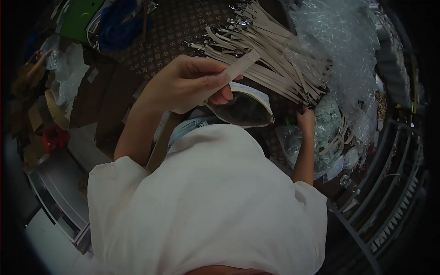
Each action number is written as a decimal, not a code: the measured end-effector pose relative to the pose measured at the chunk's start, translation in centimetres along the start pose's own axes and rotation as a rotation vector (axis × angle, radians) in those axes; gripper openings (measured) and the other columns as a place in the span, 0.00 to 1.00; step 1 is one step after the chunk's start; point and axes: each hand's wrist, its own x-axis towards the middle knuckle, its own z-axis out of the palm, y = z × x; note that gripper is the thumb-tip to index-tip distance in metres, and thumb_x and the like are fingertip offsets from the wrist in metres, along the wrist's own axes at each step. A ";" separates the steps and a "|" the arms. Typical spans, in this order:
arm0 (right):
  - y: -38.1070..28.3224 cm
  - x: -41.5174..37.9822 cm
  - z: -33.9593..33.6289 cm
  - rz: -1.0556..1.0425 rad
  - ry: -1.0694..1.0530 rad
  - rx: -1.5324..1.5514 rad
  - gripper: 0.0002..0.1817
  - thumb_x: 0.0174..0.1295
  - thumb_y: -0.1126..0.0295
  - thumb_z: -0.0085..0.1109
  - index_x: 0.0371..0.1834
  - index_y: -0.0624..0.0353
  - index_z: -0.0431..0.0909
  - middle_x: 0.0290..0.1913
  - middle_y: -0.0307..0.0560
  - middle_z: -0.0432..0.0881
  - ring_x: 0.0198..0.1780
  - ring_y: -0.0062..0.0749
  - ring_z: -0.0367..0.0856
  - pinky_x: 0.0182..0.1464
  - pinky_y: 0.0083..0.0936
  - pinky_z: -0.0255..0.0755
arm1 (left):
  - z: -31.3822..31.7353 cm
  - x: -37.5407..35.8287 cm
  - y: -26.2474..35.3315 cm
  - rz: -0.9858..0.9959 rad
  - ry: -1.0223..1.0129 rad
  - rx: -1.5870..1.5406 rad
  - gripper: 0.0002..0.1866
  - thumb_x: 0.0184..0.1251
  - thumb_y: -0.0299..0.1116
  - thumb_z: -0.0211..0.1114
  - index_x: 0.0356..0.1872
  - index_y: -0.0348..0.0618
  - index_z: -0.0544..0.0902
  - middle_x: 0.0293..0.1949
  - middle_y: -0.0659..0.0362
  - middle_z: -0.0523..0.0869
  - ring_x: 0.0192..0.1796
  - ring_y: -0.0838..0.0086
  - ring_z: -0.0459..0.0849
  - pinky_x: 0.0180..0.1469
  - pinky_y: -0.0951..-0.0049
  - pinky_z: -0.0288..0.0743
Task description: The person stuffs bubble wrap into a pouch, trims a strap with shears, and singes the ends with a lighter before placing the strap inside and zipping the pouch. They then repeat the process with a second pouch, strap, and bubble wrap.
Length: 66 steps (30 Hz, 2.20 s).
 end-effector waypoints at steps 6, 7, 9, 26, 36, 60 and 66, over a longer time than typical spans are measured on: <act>-4.3 -0.9 -7.8 0.004 0.103 0.959 0.11 0.59 0.68 0.52 0.37 0.67 0.71 0.33 0.49 0.77 0.32 0.30 0.76 0.35 0.26 0.71 | -0.3 0.2 -0.5 -0.117 -0.114 0.105 0.10 0.65 0.29 0.54 0.41 0.34 0.79 0.22 0.62 0.80 0.20 0.84 0.74 0.24 0.86 0.69; -6.5 -1.8 -9.9 -0.075 0.179 1.130 0.10 0.61 0.69 0.49 0.39 0.66 0.71 0.31 0.46 0.76 0.29 0.26 0.74 0.34 0.23 0.70 | -0.1 0.1 -0.6 -0.120 -0.115 0.098 0.10 0.65 0.29 0.54 0.41 0.34 0.79 0.22 0.62 0.80 0.20 0.84 0.74 0.24 0.86 0.69; -10.3 -3.4 -12.9 -0.251 0.398 1.061 0.11 0.63 0.70 0.46 0.43 0.65 0.71 0.26 0.44 0.73 0.25 0.24 0.69 0.30 0.21 0.68 | 0.4 0.0 -0.9 -0.138 -0.160 -0.011 0.11 0.63 0.28 0.55 0.44 0.34 0.78 0.21 0.62 0.79 0.19 0.84 0.71 0.24 0.84 0.68; -20.3 -9.0 -19.6 -1.218 0.320 0.457 0.23 0.41 0.59 0.65 0.44 0.52 0.80 0.19 0.36 0.61 0.19 0.24 0.63 0.18 0.19 0.59 | 0.4 -3.0 -0.4 -0.233 -0.136 -0.192 0.10 0.49 0.18 0.63 0.36 0.28 0.80 0.26 0.54 0.81 0.26 0.74 0.84 0.28 0.81 0.79; -20.5 -9.1 -19.8 -1.246 0.363 0.407 0.21 0.42 0.58 0.64 0.42 0.51 0.80 0.19 0.35 0.59 0.18 0.23 0.62 0.18 0.17 0.58 | 0.5 -2.8 -0.3 -0.249 -0.145 -0.201 0.11 0.46 0.14 0.62 0.35 0.28 0.81 0.30 0.54 0.80 0.25 0.73 0.83 0.27 0.80 0.79; -20.8 -9.0 -19.3 -1.255 0.390 0.479 0.22 0.44 0.59 0.65 0.42 0.57 0.80 0.18 0.36 0.60 0.17 0.24 0.61 0.17 0.19 0.57 | 0.6 -3.3 -0.1 -0.267 -0.107 -0.256 0.10 0.49 0.16 0.63 0.36 0.28 0.80 0.30 0.55 0.80 0.27 0.74 0.84 0.29 0.80 0.79; -21.2 -9.4 -19.7 -1.286 0.335 0.351 0.21 0.47 0.58 0.61 0.43 0.56 0.81 0.17 0.36 0.63 0.19 0.24 0.64 0.18 0.20 0.57 | 0.6 -3.6 0.0 -0.274 -0.107 -0.240 0.11 0.49 0.16 0.63 0.37 0.28 0.80 0.29 0.56 0.79 0.27 0.73 0.84 0.29 0.81 0.80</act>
